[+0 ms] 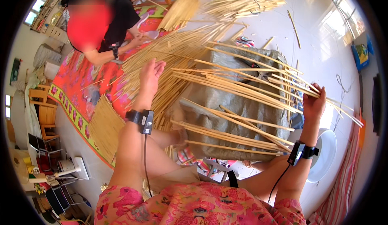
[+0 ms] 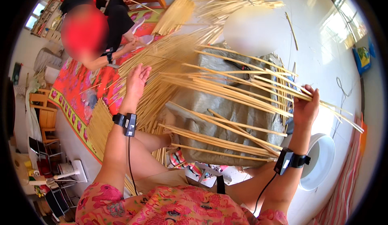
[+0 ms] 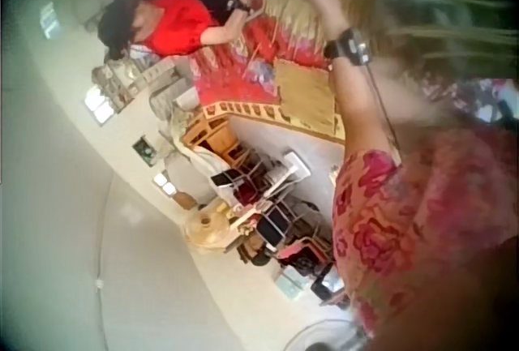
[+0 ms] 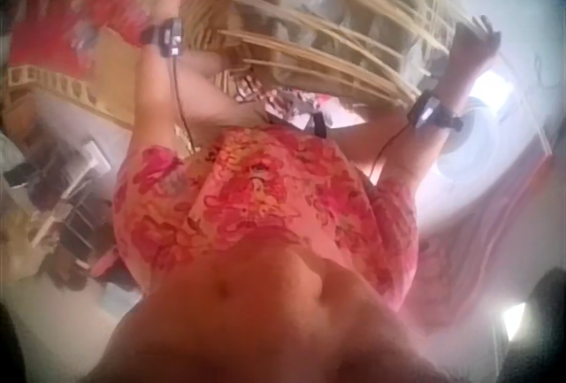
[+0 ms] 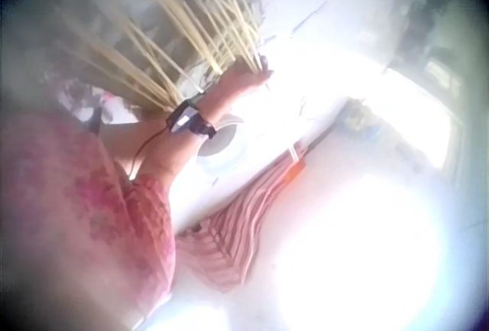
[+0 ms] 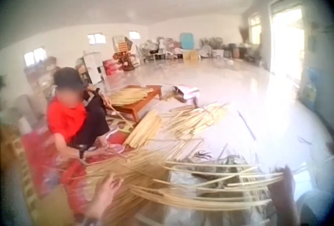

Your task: The person organizes bamboo rods over a frame, threading them through existing cross-beams to assemble a flat screen.

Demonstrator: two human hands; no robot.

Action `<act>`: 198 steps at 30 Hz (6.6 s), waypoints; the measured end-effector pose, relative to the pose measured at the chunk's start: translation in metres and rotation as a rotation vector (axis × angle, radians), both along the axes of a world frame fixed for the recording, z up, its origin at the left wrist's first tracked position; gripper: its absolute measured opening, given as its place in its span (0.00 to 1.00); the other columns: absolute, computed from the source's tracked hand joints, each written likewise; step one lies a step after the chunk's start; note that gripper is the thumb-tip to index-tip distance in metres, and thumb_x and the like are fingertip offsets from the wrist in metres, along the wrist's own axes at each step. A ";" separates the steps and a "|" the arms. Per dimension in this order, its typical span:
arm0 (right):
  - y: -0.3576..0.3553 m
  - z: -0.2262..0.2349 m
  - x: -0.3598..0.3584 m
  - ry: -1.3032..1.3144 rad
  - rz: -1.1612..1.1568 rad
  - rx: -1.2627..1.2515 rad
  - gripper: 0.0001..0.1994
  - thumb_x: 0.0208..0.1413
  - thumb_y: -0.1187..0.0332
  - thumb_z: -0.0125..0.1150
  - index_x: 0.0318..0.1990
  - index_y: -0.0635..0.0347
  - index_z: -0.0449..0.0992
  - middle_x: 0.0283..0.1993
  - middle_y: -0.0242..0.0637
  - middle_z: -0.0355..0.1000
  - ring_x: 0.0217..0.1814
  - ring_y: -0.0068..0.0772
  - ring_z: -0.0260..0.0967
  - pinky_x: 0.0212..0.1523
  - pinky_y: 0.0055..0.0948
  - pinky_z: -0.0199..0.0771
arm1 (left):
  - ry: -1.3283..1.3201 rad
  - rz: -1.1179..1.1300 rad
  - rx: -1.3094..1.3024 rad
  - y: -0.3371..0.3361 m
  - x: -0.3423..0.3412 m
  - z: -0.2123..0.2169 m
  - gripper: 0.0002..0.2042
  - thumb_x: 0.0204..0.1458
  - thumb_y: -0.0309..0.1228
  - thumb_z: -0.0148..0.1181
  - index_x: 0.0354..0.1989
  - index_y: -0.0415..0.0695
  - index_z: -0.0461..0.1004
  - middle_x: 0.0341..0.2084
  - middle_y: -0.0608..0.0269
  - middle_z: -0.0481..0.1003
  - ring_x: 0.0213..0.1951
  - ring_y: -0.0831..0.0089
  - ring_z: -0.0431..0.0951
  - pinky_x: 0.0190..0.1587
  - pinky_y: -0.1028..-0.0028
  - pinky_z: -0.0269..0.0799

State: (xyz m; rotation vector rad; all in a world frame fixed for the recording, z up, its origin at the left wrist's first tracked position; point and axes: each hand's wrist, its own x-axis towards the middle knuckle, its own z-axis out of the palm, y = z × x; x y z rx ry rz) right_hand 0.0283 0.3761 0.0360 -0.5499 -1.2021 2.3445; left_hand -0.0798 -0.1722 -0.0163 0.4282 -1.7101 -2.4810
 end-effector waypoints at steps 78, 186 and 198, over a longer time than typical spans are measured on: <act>-0.004 0.024 0.011 -0.032 -0.085 -0.052 0.18 0.62 0.61 0.39 0.35 0.68 0.71 0.28 0.41 0.69 0.28 0.33 0.66 0.25 0.29 0.66 | 0.513 -0.992 -1.305 0.154 0.065 -0.020 0.07 0.45 0.25 0.60 0.32 0.40 0.70 0.27 0.57 0.66 0.30 0.61 0.71 0.32 0.69 0.68; 0.015 0.018 0.018 0.034 -0.214 -0.032 0.21 0.64 0.60 0.31 0.39 0.69 0.69 0.33 0.45 0.69 0.31 0.35 0.64 0.30 0.32 0.65 | 0.540 -1.105 -1.500 0.180 0.081 -0.026 0.11 0.43 0.30 0.61 0.34 0.44 0.69 0.30 0.58 0.71 0.33 0.57 0.73 0.31 0.64 0.69; 0.016 0.015 0.019 0.013 -0.172 -0.045 0.21 0.63 0.60 0.32 0.39 0.70 0.69 0.33 0.46 0.70 0.32 0.36 0.65 0.28 0.31 0.65 | 0.426 -1.624 -1.191 0.183 0.118 -0.021 0.09 0.41 0.32 0.63 0.24 0.44 0.68 0.22 0.58 0.71 0.29 0.57 0.72 0.29 0.64 0.66</act>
